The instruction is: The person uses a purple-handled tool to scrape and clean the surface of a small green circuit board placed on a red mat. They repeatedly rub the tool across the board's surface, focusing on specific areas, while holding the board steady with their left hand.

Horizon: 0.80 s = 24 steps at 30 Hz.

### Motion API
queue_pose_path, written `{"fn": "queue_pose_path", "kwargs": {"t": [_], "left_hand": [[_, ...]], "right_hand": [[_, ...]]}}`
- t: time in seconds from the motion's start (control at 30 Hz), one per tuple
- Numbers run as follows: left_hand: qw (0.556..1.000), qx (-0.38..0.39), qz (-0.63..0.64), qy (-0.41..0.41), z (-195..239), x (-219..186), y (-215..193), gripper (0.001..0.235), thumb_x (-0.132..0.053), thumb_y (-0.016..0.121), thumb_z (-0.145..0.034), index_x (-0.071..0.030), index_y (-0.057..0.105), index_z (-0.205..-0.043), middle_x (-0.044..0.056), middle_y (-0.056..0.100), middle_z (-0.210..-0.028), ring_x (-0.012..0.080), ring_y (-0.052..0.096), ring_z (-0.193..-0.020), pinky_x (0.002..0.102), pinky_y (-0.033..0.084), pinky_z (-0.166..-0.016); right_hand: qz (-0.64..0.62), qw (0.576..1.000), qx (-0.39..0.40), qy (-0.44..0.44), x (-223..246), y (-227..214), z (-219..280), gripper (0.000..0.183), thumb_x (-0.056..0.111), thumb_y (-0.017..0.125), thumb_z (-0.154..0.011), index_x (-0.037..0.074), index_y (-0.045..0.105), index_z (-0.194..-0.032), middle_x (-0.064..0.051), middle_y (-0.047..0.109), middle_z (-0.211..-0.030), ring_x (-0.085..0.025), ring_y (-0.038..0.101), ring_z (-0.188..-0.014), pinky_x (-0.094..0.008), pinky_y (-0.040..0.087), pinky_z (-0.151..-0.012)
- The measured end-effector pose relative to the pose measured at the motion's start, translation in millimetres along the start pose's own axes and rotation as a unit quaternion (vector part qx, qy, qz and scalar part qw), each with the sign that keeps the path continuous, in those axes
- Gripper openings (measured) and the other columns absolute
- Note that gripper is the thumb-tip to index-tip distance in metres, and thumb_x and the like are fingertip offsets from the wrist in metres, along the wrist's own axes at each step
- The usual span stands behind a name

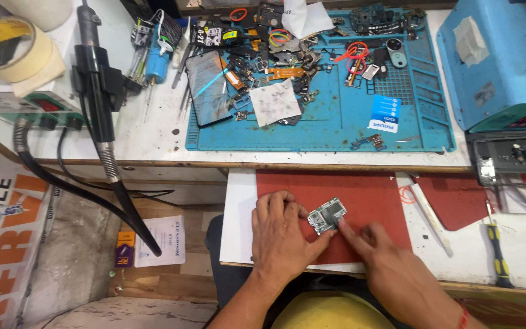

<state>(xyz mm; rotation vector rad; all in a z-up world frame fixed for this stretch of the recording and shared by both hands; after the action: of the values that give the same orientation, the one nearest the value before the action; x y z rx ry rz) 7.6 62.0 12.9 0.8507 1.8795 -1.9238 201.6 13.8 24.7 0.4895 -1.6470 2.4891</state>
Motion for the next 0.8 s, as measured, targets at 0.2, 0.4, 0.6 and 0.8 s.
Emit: {"fn": "queue_pose_path", "kwargs": {"t": [0.2, 0.4, 0.6, 0.8], "left_hand": [[1.0, -0.014, -0.004, 0.023, 1, 3, 3, 0.054, -0.045, 0.091, -0.066, -0.004, 0.068, -0.094, 0.012, 0.054, -0.116, 0.0317, 0.045, -0.118, 0.048, 0.038, -0.097], [0.994, -0.048, 0.032, 0.094, 7, 15, 4, 0.051, -0.043, 0.091, -0.069, -0.004, 0.077, -0.098, 0.011, 0.06, -0.122, 0.0316, 0.049, -0.118, 0.048, 0.041, -0.098], [0.994, -0.044, 0.049, 0.086, 10, 20, 9, 0.044, -0.037, 0.093, -0.067, -0.009, 0.079, -0.099, 0.009, 0.063, -0.122, 0.0305, 0.05, -0.121, 0.046, 0.042, -0.101], [0.996, -0.04, 0.065, 0.054, 8, 19, 8, 0.068, -0.034, 0.096, -0.062, -0.004, 0.067, -0.116, 0.011, 0.061, -0.121, 0.0312, 0.05, -0.119, 0.046, 0.041, -0.102]], "right_hand": [[-0.003, 0.996, -0.074, -0.055, -9, -7, -21, 0.077, 0.002, 0.05, -0.082, 0.021, 0.044, -0.156, -0.016, 0.059, -0.116, -0.037, 0.071, -0.08, -0.046, 0.059, -0.069], [0.024, 0.998, -0.023, 0.048, -19, -17, -16, 0.073, 0.007, 0.05, -0.088, 0.032, 0.045, -0.156, -0.009, 0.059, -0.125, -0.037, 0.071, -0.075, -0.046, 0.059, -0.07], [-0.039, 0.995, -0.066, -0.06, -16, -12, -19, 0.07, 0.007, 0.053, -0.086, 0.022, 0.047, -0.154, -0.014, 0.061, -0.115, -0.04, 0.069, -0.073, -0.049, 0.057, -0.065], [0.027, 0.996, 0.071, -0.049, -2, -5, 4, 0.083, 0.003, 0.049, -0.082, 0.025, 0.034, -0.161, -0.015, 0.055, -0.123, -0.04, 0.071, -0.079, -0.05, 0.058, -0.068]]}}
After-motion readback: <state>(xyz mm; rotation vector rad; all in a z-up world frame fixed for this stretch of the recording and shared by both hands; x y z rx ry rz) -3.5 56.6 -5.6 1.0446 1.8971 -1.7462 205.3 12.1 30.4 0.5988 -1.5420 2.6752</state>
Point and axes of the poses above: each hand's wrist, its own z-axis away from the middle knuckle, its own y-axis out of the palm, x = y × z, the point moved 1 cm from there along -z, towards the middle knuckle
